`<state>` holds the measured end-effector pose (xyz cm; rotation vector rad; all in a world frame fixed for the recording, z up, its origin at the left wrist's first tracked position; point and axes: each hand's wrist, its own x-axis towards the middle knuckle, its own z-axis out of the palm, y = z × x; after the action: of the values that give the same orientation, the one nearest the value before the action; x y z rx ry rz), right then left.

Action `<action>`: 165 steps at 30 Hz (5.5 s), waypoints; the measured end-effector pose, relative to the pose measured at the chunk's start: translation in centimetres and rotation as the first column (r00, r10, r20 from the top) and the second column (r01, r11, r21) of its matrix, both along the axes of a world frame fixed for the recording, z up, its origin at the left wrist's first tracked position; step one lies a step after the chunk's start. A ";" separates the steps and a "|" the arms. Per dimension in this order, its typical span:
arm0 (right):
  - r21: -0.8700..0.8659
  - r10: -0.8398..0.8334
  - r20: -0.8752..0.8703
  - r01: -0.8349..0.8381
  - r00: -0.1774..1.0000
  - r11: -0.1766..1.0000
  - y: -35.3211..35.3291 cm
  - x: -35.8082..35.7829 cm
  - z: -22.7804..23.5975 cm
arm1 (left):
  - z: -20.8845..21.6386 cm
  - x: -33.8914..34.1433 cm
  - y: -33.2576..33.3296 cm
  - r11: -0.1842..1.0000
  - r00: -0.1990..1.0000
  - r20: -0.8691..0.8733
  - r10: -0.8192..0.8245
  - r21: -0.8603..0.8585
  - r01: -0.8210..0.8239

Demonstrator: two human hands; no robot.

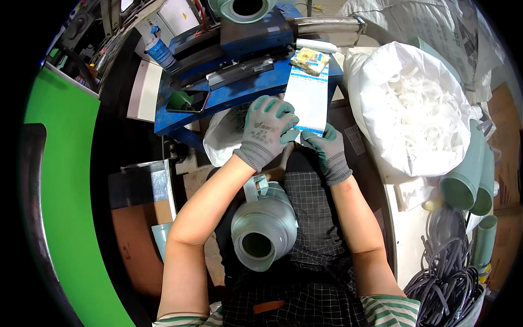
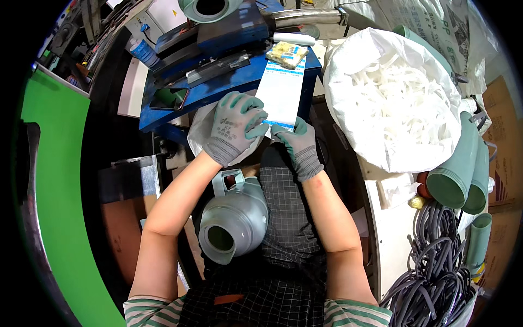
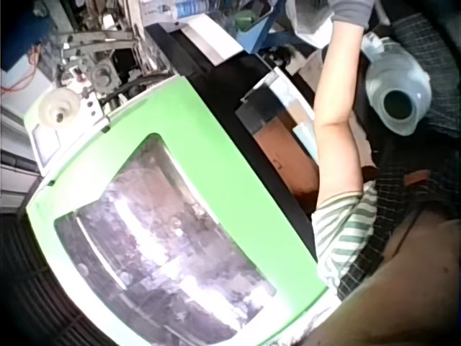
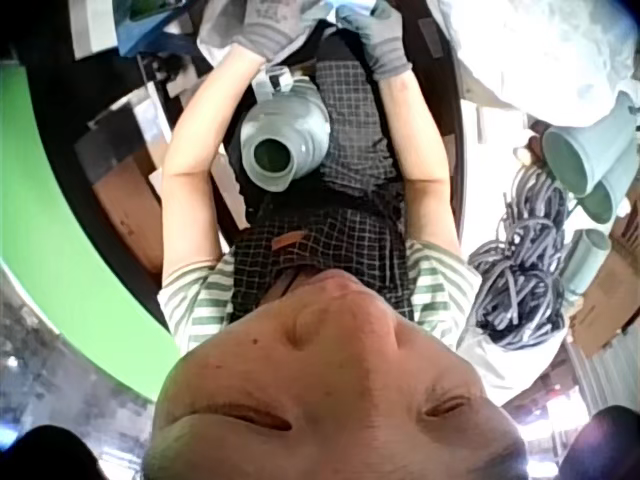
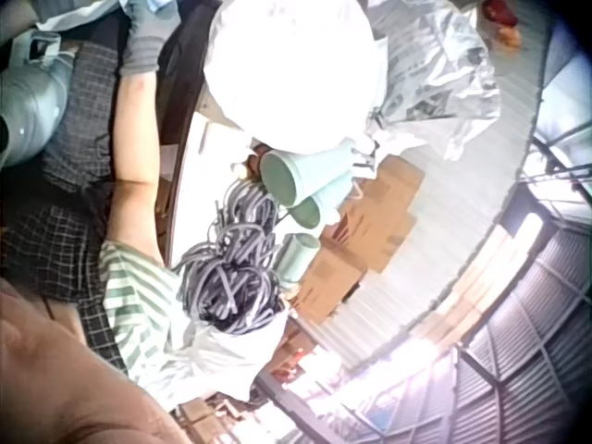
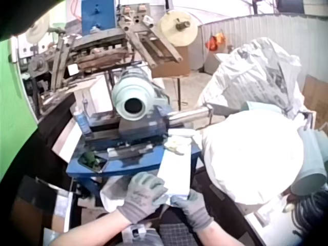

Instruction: The person sits on the floor and assembles light green plastic watering cans by hand. They pick up a can body, insert a grey hose into the spout, and place the finished unit on a nearby table. The person repeats this process for multiple units throughout the video.

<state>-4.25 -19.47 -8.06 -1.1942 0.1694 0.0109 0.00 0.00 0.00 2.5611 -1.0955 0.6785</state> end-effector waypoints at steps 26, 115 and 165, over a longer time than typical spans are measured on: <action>0.145 -0.210 -0.016 0.210 0.978 0.967 -3.4 -8.0 4.3 | 1.0 -9.1 5.7 0.537 0.873 -0.477 -0.099 -0.764 -0.357; 0.644 0.198 0.249 -0.315 0.948 0.698 8.1 20.8 20.9 | 3.9 -26.9 8.6 0.945 0.988 -0.153 -0.031 -0.325 -0.021; -0.637 0.541 0.545 -0.102 0.640 0.764 4.8 -18.9 13.8 | 3.7 -17.8 11.2 0.145 0.782 -0.623 -0.014 -0.775 -0.615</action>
<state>-23.11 -14.67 5.69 -1.7248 -0.8165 -0.1825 -17.82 11.23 3.75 1.5311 0.2159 0.4599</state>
